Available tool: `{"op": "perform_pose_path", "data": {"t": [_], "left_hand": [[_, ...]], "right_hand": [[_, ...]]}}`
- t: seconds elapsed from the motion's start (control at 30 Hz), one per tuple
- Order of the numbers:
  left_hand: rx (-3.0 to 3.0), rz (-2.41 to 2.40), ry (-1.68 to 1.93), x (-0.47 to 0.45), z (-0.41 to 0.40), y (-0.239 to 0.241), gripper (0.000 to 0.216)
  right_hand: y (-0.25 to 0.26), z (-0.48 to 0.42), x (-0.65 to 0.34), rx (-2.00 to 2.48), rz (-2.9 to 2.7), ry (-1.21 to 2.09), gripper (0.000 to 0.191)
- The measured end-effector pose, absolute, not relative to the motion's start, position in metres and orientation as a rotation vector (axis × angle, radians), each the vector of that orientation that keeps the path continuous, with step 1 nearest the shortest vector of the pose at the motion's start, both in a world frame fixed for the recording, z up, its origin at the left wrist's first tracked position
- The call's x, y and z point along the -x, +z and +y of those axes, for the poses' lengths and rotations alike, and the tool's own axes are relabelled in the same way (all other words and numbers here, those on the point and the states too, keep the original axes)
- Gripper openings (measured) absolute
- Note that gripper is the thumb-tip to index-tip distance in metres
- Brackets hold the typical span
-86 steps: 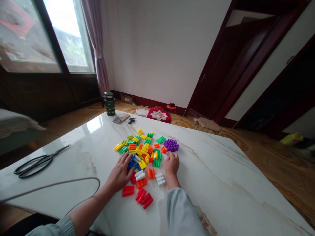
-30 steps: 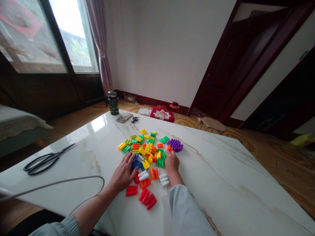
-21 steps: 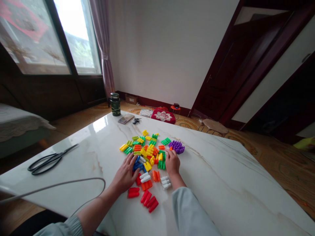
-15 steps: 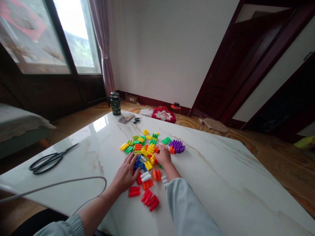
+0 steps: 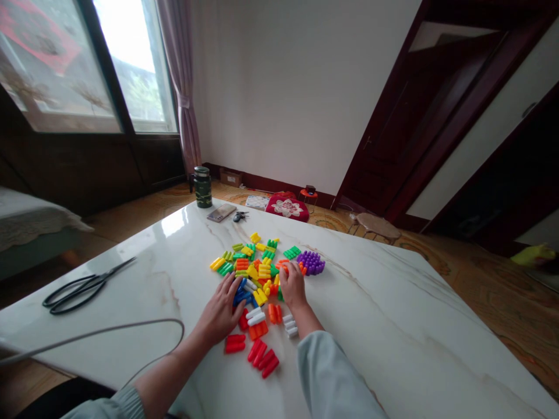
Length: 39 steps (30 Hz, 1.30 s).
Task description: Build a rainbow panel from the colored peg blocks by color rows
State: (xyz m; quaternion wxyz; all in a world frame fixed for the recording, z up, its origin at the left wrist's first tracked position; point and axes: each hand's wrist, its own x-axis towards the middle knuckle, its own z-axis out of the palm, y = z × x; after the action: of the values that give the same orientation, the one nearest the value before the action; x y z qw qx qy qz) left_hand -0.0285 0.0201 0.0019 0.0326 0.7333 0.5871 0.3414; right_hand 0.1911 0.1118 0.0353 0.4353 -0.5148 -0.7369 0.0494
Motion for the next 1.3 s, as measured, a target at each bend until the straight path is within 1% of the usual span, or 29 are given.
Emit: {"op": "perform_pose_path", "data": {"t": [0.17, 0.37, 0.5, 0.6, 0.8, 1.07, 1.3], "left_hand": [[-2.266, 1.822, 1.037, 0.028, 0.02, 0.002, 0.055], [-2.281, 1.815, 1.056, 0.028, 0.02, 0.001, 0.056], [-2.28, 1.798, 1.093, 0.029, 0.021, 0.0, 0.056], [-2.279, 1.796, 1.094, 0.029, 0.021, -0.001, 0.056], [-2.27, 1.819, 1.047, 0.029, 0.021, 0.0, 0.056], [-2.27, 1.824, 1.025, 0.029, 0.021, 0.001, 0.056], [-2.273, 1.815, 1.029, 0.03, 0.022, 0.0, 0.056]], "right_hand": [[0.028, 0.106, -0.251, 1.438, -1.75, 0.112, 0.032], [0.025, 0.113, -0.304, 1.657, -1.783, 0.187, 0.017], [0.017, 0.11, -0.301, 1.66, -1.534, 0.106, 0.021], [0.007, 0.102, -0.293, 1.656, -1.412, -0.012, 0.017], [-0.01, 0.099, -0.286, 1.651, -1.424, -0.011, 0.015], [-0.012, 0.111, -0.283, 1.564, -1.463, 0.053, 0.025], [-0.008, 0.103, -0.279, 1.589, -1.528, 0.012, 0.028]]}}
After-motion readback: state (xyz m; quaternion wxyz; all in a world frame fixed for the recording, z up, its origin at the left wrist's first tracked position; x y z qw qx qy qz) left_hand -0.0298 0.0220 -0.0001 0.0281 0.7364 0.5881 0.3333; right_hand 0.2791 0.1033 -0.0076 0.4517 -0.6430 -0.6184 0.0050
